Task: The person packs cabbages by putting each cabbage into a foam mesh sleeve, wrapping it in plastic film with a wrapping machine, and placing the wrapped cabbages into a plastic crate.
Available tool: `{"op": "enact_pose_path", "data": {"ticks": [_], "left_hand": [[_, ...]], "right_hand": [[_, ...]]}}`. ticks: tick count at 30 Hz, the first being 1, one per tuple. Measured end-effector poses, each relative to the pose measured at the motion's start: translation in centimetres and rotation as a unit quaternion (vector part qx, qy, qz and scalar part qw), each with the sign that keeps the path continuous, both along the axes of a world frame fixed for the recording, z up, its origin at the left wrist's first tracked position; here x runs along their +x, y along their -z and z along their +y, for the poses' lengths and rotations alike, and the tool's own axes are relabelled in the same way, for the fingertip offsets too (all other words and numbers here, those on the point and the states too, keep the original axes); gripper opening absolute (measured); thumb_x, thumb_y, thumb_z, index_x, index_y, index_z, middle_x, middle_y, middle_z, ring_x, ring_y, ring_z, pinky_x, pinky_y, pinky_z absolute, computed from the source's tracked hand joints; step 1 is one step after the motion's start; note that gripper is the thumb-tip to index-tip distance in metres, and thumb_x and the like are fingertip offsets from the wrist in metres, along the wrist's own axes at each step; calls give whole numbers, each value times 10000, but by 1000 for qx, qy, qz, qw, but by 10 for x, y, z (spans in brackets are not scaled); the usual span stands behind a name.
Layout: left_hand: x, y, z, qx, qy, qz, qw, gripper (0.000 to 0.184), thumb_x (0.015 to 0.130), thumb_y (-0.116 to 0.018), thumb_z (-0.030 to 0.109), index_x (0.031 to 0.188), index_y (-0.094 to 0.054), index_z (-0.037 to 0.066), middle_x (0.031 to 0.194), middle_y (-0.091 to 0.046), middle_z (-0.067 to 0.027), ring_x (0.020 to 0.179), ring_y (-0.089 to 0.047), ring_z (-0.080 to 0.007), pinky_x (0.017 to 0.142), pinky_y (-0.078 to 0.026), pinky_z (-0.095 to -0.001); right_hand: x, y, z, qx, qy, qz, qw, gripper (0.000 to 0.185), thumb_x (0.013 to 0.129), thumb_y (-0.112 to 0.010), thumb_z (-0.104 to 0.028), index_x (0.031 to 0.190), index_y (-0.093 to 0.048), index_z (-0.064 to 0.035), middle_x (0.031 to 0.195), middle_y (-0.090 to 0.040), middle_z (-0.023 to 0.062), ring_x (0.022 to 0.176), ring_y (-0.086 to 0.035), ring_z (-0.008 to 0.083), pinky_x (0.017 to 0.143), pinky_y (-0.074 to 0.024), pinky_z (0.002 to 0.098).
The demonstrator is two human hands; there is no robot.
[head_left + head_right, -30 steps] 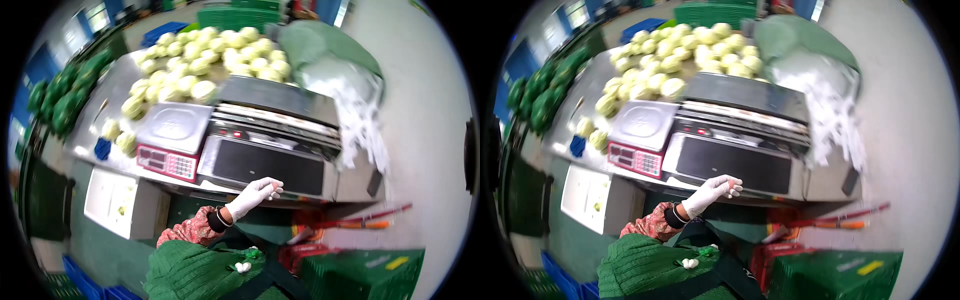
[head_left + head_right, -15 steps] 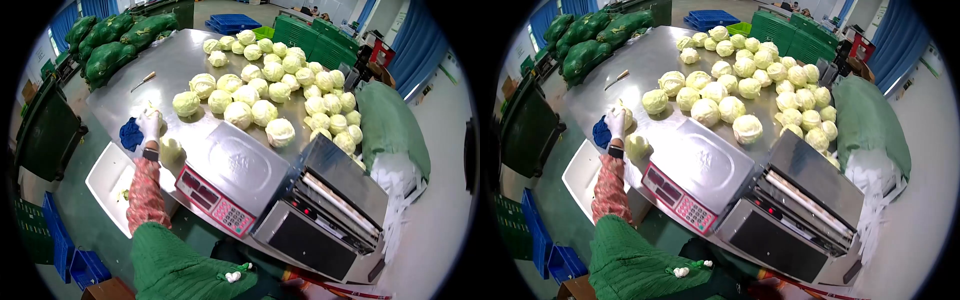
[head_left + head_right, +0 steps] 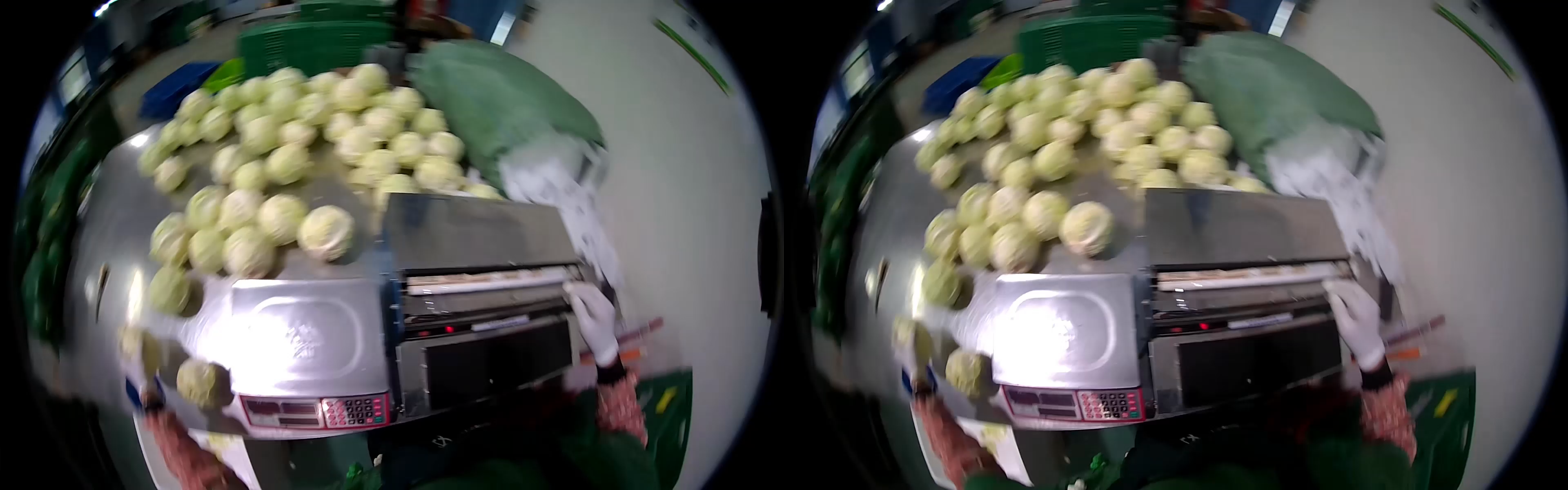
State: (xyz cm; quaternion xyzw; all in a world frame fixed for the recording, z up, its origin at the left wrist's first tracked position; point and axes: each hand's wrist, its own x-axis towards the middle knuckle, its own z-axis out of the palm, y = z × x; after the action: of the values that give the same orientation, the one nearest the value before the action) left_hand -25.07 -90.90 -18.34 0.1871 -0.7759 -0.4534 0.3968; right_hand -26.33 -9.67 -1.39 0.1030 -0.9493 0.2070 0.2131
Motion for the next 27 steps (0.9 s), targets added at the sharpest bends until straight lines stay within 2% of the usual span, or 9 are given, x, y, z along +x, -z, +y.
{"op": "enact_pose_path", "data": {"ticks": [1,5,11,15,18,21,23,24,27], "left_hand": [[4,-17,1,-67,-83,-157,982,627,821,-717,226,1355,-470,10,1287,-567,-161,1176,-542,-253,1025,-404,-375],[18,-45,71,-62,60,-102,991,758,831,-711,256,1451,-336,35,1470,-364,-171,1333,-375,-288,1118,-282,-400],[20,-78,272,-81,209,-116,968,876,728,-747,264,1463,-316,60,1466,-341,-176,1362,-325,-308,1123,-282,-437],[9,-64,351,-80,264,-161,948,906,668,-772,181,1451,-332,67,1465,-326,-161,1362,-313,-333,1114,-310,-448],[1,-69,379,-292,177,-230,911,977,627,-808,226,1461,-321,79,1464,-315,-205,1353,-319,-387,1117,-295,-459],[-4,-79,387,-272,207,-217,914,938,742,-774,374,1475,-287,50,1465,-305,-230,1359,-306,-394,1119,-262,-469],[-9,-69,370,-265,194,-219,919,830,838,-695,350,1477,-272,32,1459,-310,-225,1360,-305,-383,1130,-245,-448],[-9,-72,374,-287,178,-231,912,764,874,-653,296,1480,-268,36,1457,-313,-217,1367,-303,-368,1138,-229,-434],[-2,-75,388,-271,154,-240,919,750,879,-648,287,1479,-272,42,1457,-315,-213,1373,-296,-365,1142,-219,-438]], "right_hand": [[-2,3,6,-4,5,6,1000,129,872,-598,9,979,-670,11,969,-674,150,926,-652,291,846,-503,337],[-19,24,52,-33,73,124,989,102,881,-612,-30,952,-677,3,953,-674,141,908,-652,268,824,-500,327],[-48,66,176,-323,251,144,901,169,903,-575,-124,890,-683,4,737,-655,49,598,-613,90,535,-454,245],[-55,121,250,-343,312,6,886,188,908,-573,-176,909,-683,-24,816,-680,37,584,-630,104,530,-471,242],[-52,168,284,-238,316,2,919,175,908,-579,-177,917,-683,-36,812,-681,54,576,-622,88,527,-472,235],[-40,173,269,-273,382,-95,878,251,889,-618,-275,991,-680,-54,841,-695,114,646,-670,181,600,-515,304],[-38,185,264,-73,444,-113,886,407,848,-647,-406,1059,-663,-58,891,-694,182,795,-684,312,726,-526,388],[-38,190,267,-97,452,-198,864,531,812,-653,-482,1106,-639,-40,950,-683,220,923,-643,395,831,-498,443],[-43,213,274,-148,377,-199,892,509,809,-679,-421,1113,-625,-17,953,-686,208,903,-666,344,812,-510,410]]}}
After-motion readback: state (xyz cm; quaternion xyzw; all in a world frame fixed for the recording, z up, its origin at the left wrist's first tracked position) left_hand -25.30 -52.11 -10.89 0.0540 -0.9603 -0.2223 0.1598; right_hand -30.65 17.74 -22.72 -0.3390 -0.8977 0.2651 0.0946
